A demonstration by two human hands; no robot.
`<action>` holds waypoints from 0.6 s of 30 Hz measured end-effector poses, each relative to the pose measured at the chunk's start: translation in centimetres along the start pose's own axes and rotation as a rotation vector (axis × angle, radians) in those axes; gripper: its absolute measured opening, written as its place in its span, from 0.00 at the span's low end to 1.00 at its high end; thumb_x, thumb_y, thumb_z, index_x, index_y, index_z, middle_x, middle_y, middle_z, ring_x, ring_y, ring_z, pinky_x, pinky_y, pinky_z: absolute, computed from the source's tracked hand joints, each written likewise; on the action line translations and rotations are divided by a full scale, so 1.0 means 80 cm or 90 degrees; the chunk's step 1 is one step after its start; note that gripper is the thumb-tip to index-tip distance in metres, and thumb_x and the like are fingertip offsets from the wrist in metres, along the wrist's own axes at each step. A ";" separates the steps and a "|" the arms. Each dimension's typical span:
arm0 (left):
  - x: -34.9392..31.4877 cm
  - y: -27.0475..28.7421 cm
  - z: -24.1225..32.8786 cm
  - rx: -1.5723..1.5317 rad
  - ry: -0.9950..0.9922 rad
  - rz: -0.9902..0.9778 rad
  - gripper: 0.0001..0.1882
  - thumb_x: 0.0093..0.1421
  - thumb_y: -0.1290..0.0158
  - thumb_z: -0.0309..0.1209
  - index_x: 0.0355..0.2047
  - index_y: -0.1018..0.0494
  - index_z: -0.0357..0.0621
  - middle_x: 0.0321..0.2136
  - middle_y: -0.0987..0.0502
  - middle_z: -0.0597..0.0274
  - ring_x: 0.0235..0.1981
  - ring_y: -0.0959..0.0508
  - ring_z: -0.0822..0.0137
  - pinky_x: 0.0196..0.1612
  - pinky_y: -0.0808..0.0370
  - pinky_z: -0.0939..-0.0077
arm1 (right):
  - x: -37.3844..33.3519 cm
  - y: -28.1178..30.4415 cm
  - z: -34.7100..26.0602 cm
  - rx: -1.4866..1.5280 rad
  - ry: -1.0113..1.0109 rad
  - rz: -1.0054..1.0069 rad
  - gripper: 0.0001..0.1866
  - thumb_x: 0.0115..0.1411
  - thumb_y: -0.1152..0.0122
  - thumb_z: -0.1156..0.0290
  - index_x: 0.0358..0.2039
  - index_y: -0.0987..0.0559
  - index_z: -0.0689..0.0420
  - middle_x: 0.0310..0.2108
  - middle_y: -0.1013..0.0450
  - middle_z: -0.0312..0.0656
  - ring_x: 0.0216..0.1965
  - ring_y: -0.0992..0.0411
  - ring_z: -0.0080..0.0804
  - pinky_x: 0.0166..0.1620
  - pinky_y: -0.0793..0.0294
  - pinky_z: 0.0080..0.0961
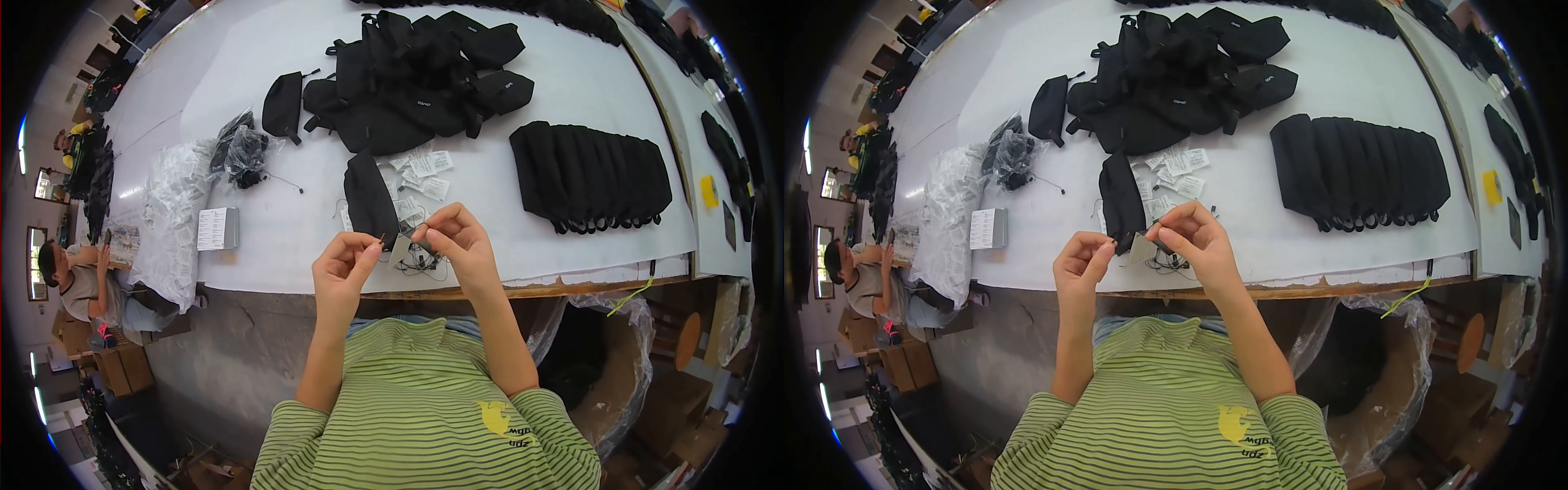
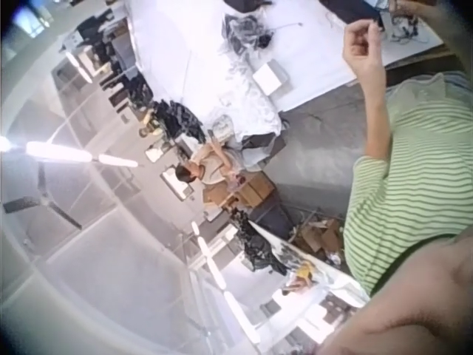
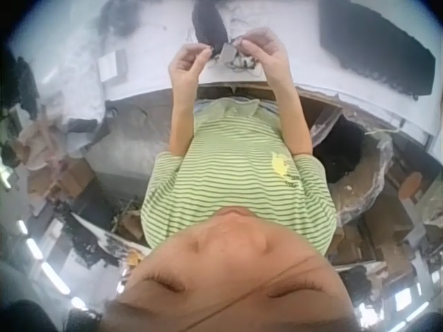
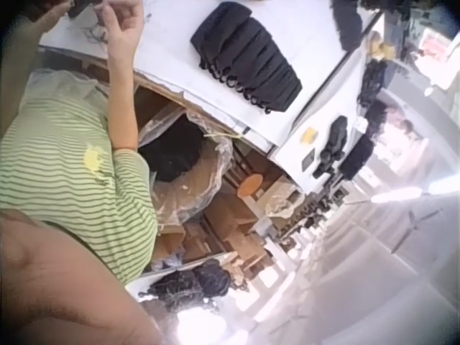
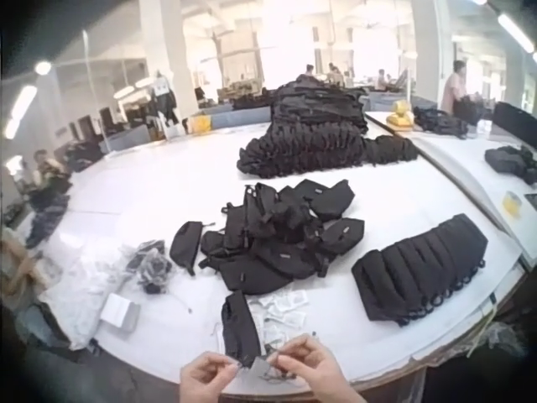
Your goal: Packing black glasses cases into protective sleeves with silica packets and manual cards.
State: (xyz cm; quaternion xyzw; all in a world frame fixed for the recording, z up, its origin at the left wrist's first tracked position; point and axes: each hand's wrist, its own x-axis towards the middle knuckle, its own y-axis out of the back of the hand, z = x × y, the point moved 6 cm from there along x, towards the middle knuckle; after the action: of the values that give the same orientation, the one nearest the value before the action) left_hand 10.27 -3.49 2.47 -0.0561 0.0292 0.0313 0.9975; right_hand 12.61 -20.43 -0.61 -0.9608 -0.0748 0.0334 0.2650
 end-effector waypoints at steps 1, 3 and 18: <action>0.000 -0.002 0.000 -0.001 0.002 0.000 0.03 0.59 0.45 0.23 0.33 0.27 0.37 0.19 0.34 0.78 0.20 0.42 0.88 0.23 0.50 0.91 | -0.001 -0.001 -0.002 -0.006 0.001 -0.006 0.07 0.60 0.43 0.74 0.36 0.30 0.58 0.28 0.26 0.39 0.29 0.32 0.19 0.35 0.35 0.16; -0.001 -0.008 -0.004 0.048 0.025 -0.024 0.03 0.58 0.44 0.23 0.31 0.26 0.37 0.17 0.38 0.80 0.18 0.45 0.88 0.21 0.52 0.89 | -0.003 -0.002 -0.002 -0.012 0.001 -0.010 0.07 0.61 0.43 0.73 0.37 0.31 0.58 0.28 0.25 0.40 0.28 0.32 0.19 0.33 0.35 0.15; -0.004 -0.021 -0.010 0.059 0.078 -0.121 0.03 0.55 0.43 0.23 0.28 0.26 0.37 0.14 0.44 0.80 0.17 0.48 0.87 0.19 0.52 0.88 | -0.020 -0.028 -0.003 -0.115 0.013 -0.105 0.08 0.65 0.52 0.74 0.44 0.33 0.59 0.21 0.39 0.31 0.24 0.39 0.17 0.29 0.39 0.15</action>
State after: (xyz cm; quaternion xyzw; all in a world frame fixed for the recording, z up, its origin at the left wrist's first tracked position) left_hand 10.05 -5.30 1.86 -0.0145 0.0862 -0.0686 0.9938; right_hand 10.77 -18.90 0.83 -0.9716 -0.1535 -0.0049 0.1800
